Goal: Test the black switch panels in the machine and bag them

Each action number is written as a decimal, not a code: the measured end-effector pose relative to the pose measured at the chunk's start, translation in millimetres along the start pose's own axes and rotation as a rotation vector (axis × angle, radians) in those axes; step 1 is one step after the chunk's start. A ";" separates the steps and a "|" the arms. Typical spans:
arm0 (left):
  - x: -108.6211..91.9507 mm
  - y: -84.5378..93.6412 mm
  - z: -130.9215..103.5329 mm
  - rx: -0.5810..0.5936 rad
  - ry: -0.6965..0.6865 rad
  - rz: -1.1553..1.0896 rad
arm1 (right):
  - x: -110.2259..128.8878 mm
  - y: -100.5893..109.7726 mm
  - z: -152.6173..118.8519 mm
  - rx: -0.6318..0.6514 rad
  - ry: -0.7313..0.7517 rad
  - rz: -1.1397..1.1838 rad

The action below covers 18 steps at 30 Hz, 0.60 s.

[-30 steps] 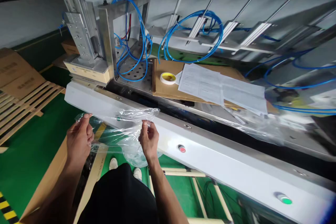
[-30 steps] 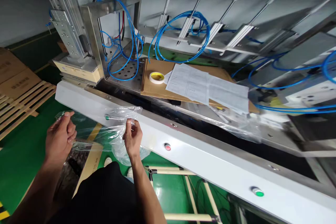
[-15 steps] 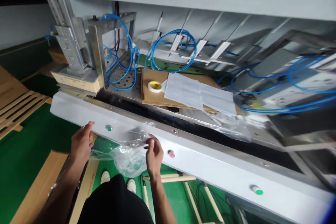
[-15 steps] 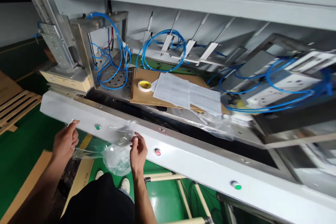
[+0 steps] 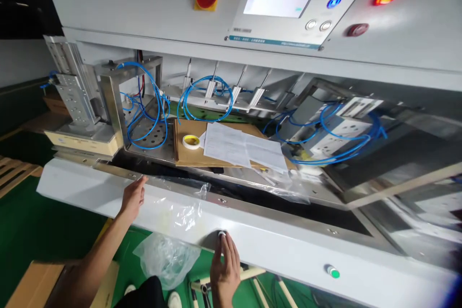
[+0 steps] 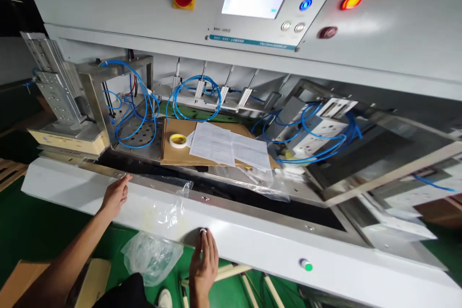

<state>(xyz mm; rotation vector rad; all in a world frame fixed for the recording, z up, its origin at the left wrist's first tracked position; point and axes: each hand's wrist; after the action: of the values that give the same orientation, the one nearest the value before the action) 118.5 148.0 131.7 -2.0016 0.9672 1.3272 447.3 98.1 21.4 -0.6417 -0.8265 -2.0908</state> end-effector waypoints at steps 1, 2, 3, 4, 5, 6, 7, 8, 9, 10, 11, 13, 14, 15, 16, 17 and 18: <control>-2.5 -5.3 5.3 0.005 0.000 0.008 | -1.4 0.1 -1.1 0.007 0.013 -0.013; -4.6 -9.9 10.2 0.009 0.000 0.016 | -2.9 0.0 -1.8 -0.002 0.037 -0.037; -6.3 -13.9 14.6 0.010 0.000 0.026 | -4.4 -0.4 -2.0 -0.009 0.065 -0.063; -7.7 -17.3 18.2 0.011 -0.001 0.036 | -5.4 -0.8 -1.9 -0.009 0.086 -0.084; -9.0 -20.2 21.1 0.010 -0.002 0.048 | -5.7 -1.3 -1.6 -0.010 0.098 -0.098; -10.0 -22.5 23.1 0.010 -0.005 0.060 | -5.1 -1.6 -1.1 -0.012 0.097 -0.103; -10.9 -24.4 24.3 0.008 -0.010 0.072 | -3.2 -1.9 -0.6 -0.017 0.090 -0.104; -11.4 -26.1 24.9 0.009 -0.015 0.085 | -0.1 -2.1 0.0 -0.027 0.079 -0.103; -11.8 -27.6 25.1 0.009 -0.022 0.098 | 4.2 -2.4 0.9 -0.037 0.071 -0.103; -11.9 -29.2 25.0 0.008 -0.029 0.111 | 9.6 -3.0 2.3 -0.047 0.066 -0.106; -11.8 -30.8 24.9 0.004 -0.035 0.124 | 16.0 -4.2 4.7 -0.063 0.059 -0.113; -11.3 -34.3 25.1 -0.009 -0.048 0.148 | 30.0 -9.2 14.2 -0.109 0.034 -0.129; -11.1 -36.1 25.6 -0.017 -0.055 0.159 | 36.8 -13.2 22.0 -0.129 0.010 -0.134; -11.0 -37.8 26.2 -0.024 -0.063 0.169 | 42.8 -18.3 32.0 -0.134 -0.032 -0.132; -11.0 -39.3 27.0 -0.026 -0.071 0.179 | 47.6 -24.2 44.0 -0.123 -0.085 -0.121; -11.1 -40.5 27.8 -0.026 -0.079 0.189 | 50.9 -30.5 57.4 -0.096 -0.142 -0.105; -11.3 -41.5 28.6 -0.023 -0.086 0.198 | 52.6 -36.8 71.5 -0.057 -0.203 -0.082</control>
<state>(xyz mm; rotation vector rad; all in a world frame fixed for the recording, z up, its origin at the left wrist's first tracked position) 133.6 197.3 133.9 -1.8878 1.1375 1.5226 399.3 143.1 91.4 -0.8746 -0.9218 -2.1543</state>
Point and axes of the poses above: each hand's wrist, its own z-axis towards the middle knuckle, its own y-axis out of the back of the hand, x = y × z, and after that the axes turned 15 degrees about z, right-handed
